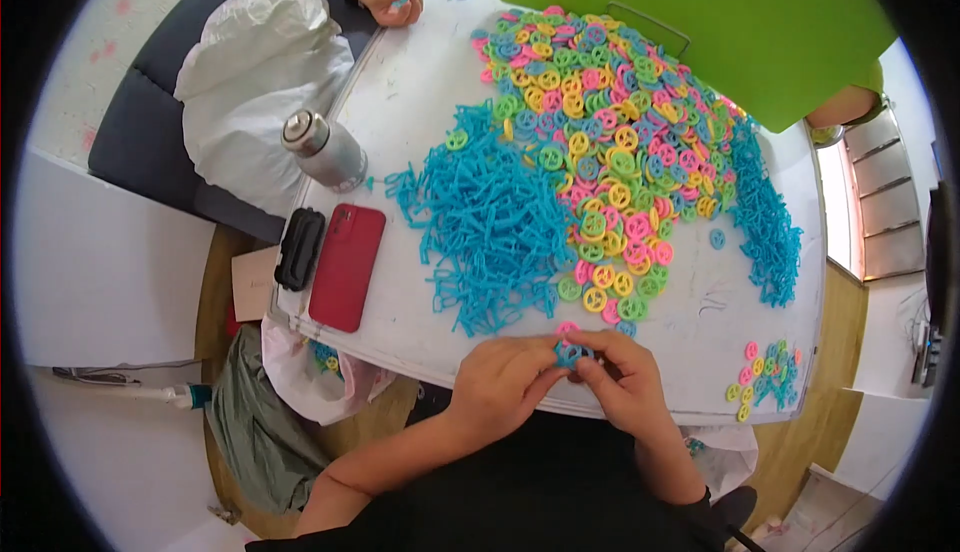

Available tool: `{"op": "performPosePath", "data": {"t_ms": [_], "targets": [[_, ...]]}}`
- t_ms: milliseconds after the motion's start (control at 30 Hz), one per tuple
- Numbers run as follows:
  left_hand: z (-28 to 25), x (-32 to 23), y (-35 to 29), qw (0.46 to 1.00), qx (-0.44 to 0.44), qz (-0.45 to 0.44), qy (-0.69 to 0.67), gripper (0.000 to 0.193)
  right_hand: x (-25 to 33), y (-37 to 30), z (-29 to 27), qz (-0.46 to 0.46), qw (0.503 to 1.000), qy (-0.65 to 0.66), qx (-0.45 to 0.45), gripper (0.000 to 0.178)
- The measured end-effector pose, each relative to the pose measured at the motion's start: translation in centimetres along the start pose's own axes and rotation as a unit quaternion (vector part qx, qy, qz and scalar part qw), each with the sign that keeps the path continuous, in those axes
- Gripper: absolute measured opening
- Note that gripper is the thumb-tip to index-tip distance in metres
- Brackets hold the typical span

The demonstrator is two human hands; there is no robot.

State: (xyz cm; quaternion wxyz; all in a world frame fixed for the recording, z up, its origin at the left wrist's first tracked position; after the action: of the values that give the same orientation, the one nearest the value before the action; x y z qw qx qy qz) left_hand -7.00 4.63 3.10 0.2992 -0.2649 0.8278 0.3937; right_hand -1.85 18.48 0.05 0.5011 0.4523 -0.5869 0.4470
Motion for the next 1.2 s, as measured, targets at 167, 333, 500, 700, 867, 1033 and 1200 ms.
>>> {"op": "performPosePath", "data": {"t_ms": [167, 333, 500, 700, 867, 1033, 1200], "targets": [[0.7, -0.2, -0.3, 0.999, 0.035, 0.005, 0.010, 0.024, -3.5, -0.8, -0.3, 0.114, 0.992, 0.050, 0.025, 0.029], [-0.2, -0.7, -0.2, 0.999, -0.008, 0.032, 0.009, 0.025, -2.9, -0.6, 0.1, 0.046, 0.995, 0.088, -0.004, 0.027], [0.8, -0.2, -0.9, 0.996, 0.033, 0.048, -0.071, 0.029, -5.8, -2.3, -1.3, 0.033, 0.999, 0.009, -0.033, 0.021], [1.8, 0.3, -1.7, 0.981, 0.116, 0.073, -0.139, 0.042, -6.7, -2.5, -2.3, 0.052, 0.995, -0.028, -0.082, 0.021], [3.0, 0.3, -1.9, 0.973, 0.162, 0.088, -0.136, 0.040, -8.0, -2.2, -2.9, 0.077, 0.992, 0.023, -0.094, 0.025], [3.3, 0.6, -2.9, 0.971, 0.154, 0.105, -0.147, 0.028, -7.6, -1.8, -3.0, 0.114, 0.986, 0.102, -0.064, 0.028], [2.4, 1.0, -3.1, 0.973, 0.126, 0.088, -0.174, 0.021, -7.7, -1.8, -1.9, 0.155, 0.985, 0.079, -0.017, 0.023]]}}
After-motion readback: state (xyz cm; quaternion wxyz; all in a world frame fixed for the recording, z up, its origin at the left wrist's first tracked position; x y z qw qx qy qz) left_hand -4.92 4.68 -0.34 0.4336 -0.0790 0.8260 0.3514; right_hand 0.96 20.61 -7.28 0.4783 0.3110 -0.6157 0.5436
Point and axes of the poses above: each hand's wrist, its own y-axis towards the middle knuckle, its own z-axis out of the palm, x = y × z, the point moved 10 cm from there along y, towards the middle knuckle, and after that the axes turned 1 degree about -x, right-handed, at the moved point
